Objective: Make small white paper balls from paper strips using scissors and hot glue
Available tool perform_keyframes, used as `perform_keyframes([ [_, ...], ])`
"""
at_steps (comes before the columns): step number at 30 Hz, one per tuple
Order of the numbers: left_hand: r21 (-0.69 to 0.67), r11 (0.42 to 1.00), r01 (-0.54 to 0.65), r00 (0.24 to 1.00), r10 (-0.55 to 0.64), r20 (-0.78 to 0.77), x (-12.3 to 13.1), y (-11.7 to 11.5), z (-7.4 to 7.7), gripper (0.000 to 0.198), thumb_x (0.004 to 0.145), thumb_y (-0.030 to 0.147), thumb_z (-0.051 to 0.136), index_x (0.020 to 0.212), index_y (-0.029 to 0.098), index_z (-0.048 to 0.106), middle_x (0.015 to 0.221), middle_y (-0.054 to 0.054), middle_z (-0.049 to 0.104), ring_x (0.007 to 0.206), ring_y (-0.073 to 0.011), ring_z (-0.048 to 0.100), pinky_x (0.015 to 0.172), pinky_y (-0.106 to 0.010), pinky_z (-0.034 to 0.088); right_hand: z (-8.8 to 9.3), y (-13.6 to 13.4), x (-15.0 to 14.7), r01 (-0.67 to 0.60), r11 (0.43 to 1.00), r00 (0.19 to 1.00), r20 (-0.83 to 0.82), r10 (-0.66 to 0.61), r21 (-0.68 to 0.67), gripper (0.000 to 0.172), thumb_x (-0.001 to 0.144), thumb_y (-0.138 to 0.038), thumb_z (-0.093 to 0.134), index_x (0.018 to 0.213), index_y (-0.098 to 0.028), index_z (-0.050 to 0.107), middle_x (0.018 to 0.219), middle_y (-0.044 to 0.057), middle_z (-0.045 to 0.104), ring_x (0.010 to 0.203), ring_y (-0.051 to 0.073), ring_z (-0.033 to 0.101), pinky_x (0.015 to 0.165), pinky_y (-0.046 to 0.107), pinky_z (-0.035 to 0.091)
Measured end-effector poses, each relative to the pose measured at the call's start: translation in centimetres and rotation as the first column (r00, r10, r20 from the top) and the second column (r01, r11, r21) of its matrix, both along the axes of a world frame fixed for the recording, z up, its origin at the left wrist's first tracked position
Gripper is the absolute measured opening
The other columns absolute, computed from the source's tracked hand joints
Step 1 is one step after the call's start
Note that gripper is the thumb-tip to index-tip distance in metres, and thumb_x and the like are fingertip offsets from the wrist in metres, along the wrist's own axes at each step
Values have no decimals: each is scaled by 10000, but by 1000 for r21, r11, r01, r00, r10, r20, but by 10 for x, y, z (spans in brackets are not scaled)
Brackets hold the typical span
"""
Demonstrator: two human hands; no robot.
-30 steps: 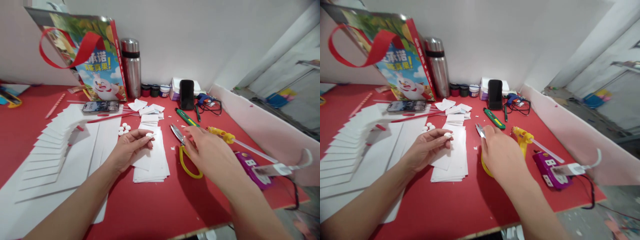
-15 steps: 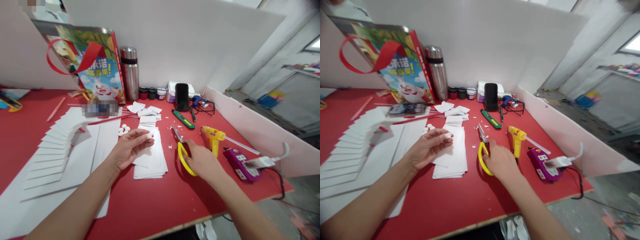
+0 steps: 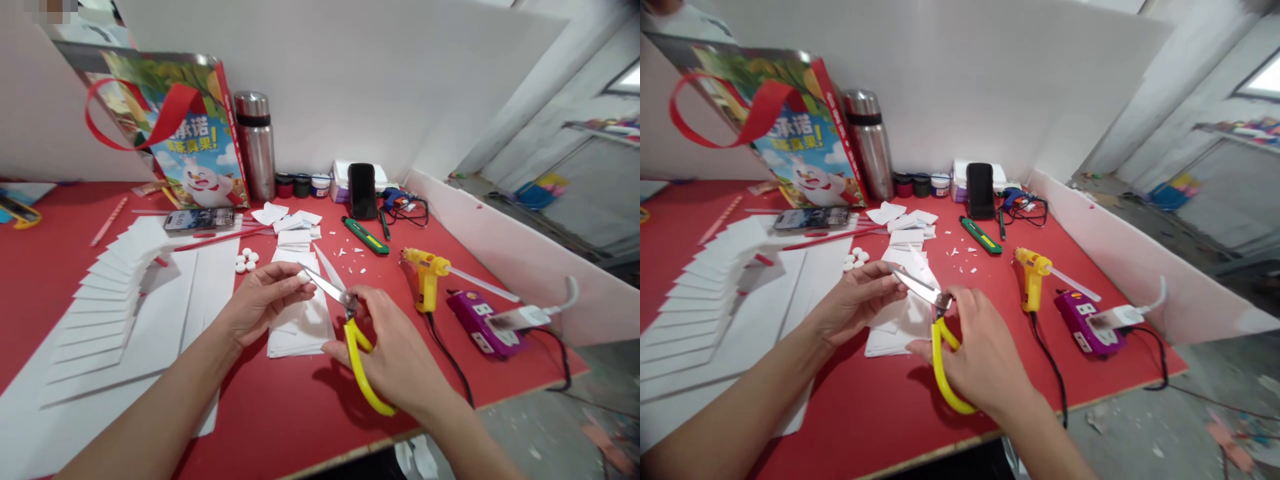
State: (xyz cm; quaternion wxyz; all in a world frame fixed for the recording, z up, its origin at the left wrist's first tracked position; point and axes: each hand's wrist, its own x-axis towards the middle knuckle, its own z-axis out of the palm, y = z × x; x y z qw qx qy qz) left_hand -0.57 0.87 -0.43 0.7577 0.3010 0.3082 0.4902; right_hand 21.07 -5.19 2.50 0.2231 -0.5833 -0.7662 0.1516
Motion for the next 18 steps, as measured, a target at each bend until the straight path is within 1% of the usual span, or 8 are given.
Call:
perform_keyframes([
  [3,40,999,7,1000,-7,-7,0,-1,-1,197,719,164,843,903,144,773,838,-39,754,785,-134,717,805,-254,595,-9,2,-3,-31,999,999,36,32,-16,599,761,-502,767,1207,-214,490,1075,98,600,962,287,598,819,411,491],
  [5,52,999,3,1000,-3,-7,0,-1,-1,223,694,195,866,893,147,778,828,-32,748,791,-136,711,800,-256,595,-11,2,-4,-56,998,997,44,56,-16,599,785,-513,740,1227,-200,483,1091,113,598,969,293,597,826,423,492],
  [7,51,999,6,1000,-5,-19,0,-1,-2,225,686,209,873,882,148,780,828,-29,746,785,-138,712,789,-255,595,-10,2,-6,-63,998,997,42,64,-19,615,790,-538,728,1233,-191,481,1091,121,599,971,297,601,828,430,495],
  [10,48,999,13,999,-11,-45,-1,0,-4,190,707,185,855,879,155,779,845,-29,751,771,-141,721,769,-252,593,-7,3,-8,-50,998,998,27,52,-47,634,766,-582,739,1208,-198,494,1079,115,607,963,297,613,816,424,503],
  [13,57,998,13,998,-9,-58,-2,1,-6,173,721,164,841,883,163,777,832,-30,755,755,-147,729,774,-265,591,-6,4,-9,-36,997,999,21,38,-67,614,760,-591,741,1180,-212,502,1084,108,613,949,292,625,804,422,512],
  [18,52,999,5,998,-2,-64,-2,1,-7,194,706,173,851,885,161,778,827,-41,763,748,-157,732,776,-275,589,-6,4,-11,-24,996,999,44,28,-81,581,774,-600,722,1155,-215,513,1065,102,619,924,299,640,787,438,523],
])
